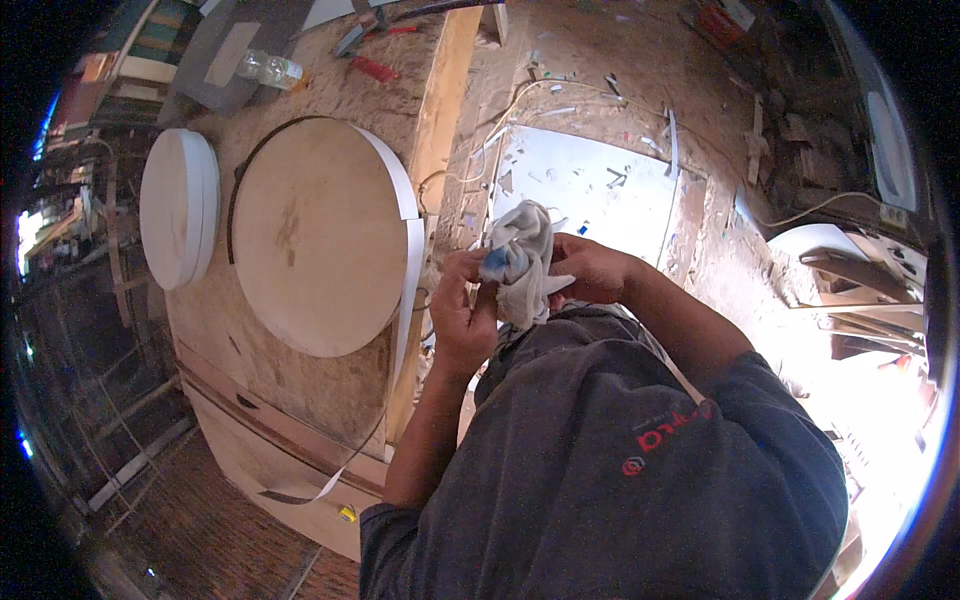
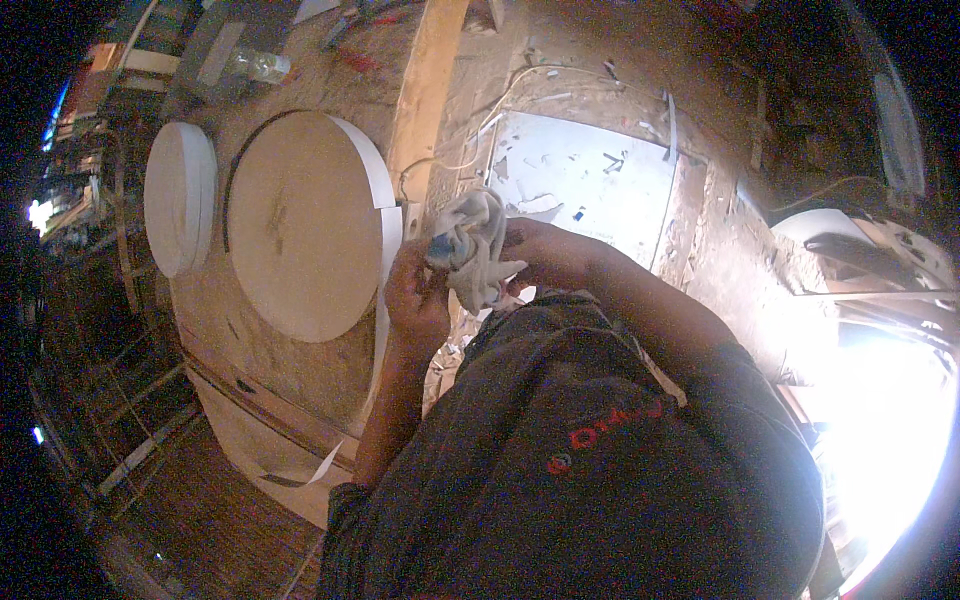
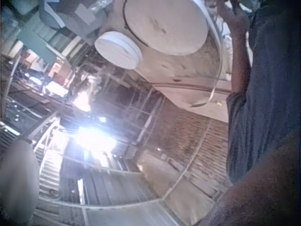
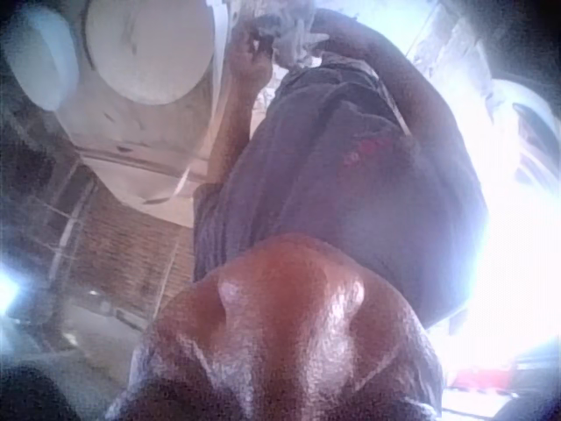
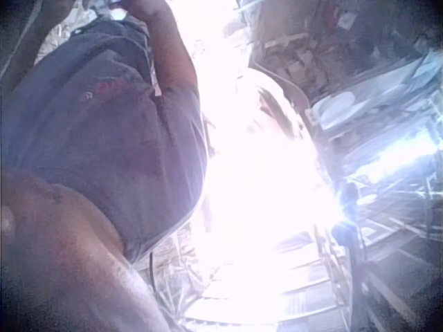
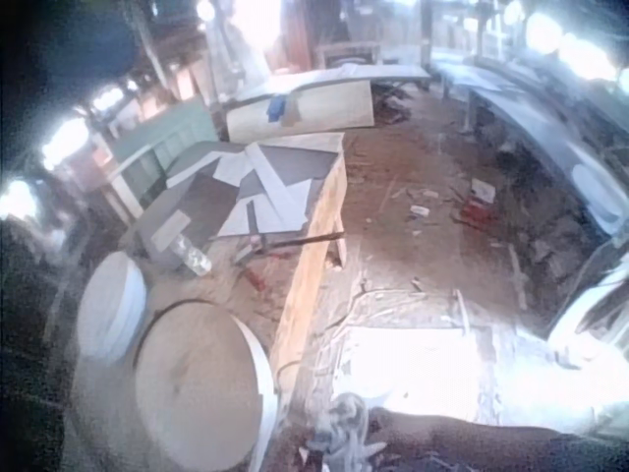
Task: The person fits a curved wooden strip around the edge of a circular wooden board, then wipes the board's surface with a cloth. The person handles the strip and board by hand and uses a cloth to clean the surface.
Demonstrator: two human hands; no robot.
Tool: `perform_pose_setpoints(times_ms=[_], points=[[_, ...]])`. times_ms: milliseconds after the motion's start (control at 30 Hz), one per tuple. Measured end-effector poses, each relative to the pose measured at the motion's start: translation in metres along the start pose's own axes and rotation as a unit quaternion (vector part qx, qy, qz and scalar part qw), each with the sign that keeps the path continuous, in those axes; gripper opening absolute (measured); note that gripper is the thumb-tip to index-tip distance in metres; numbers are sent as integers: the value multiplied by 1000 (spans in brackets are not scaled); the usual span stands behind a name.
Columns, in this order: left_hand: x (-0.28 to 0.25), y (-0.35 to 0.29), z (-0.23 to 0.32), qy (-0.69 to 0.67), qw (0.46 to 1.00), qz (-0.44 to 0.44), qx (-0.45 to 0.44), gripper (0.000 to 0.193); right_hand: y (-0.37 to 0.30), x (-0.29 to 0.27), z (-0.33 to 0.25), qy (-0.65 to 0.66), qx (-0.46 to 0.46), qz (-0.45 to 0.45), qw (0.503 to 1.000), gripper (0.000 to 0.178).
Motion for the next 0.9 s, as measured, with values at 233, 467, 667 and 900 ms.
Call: perform_pose_setpoints(times_ms=[233,467,667,900], points=[[11,8,4,-32,997,45,51,24,4,-3,0,33,-54,111,992,37],[-4,5,-19,-339,929,95,-114,15,-1,-65,-1,-24,-116,332,936,28],[-20,-1,4,-390,914,-46,-101,14,-22,-120,-1,-173,-171,444,862,38],[-27,5,22,-414,894,-139,-103,22,-37,-160,11,-591,-88,611,518,78]])
Point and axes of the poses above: each hand's wrist, its own y-axis towards the middle knuckle, its own x-axis out of the palm, z = x × y, the point moved 2 cm from there along y, towards the middle knuckle, and after that the axes turned 1 degree about z, right-handed, at the moved point
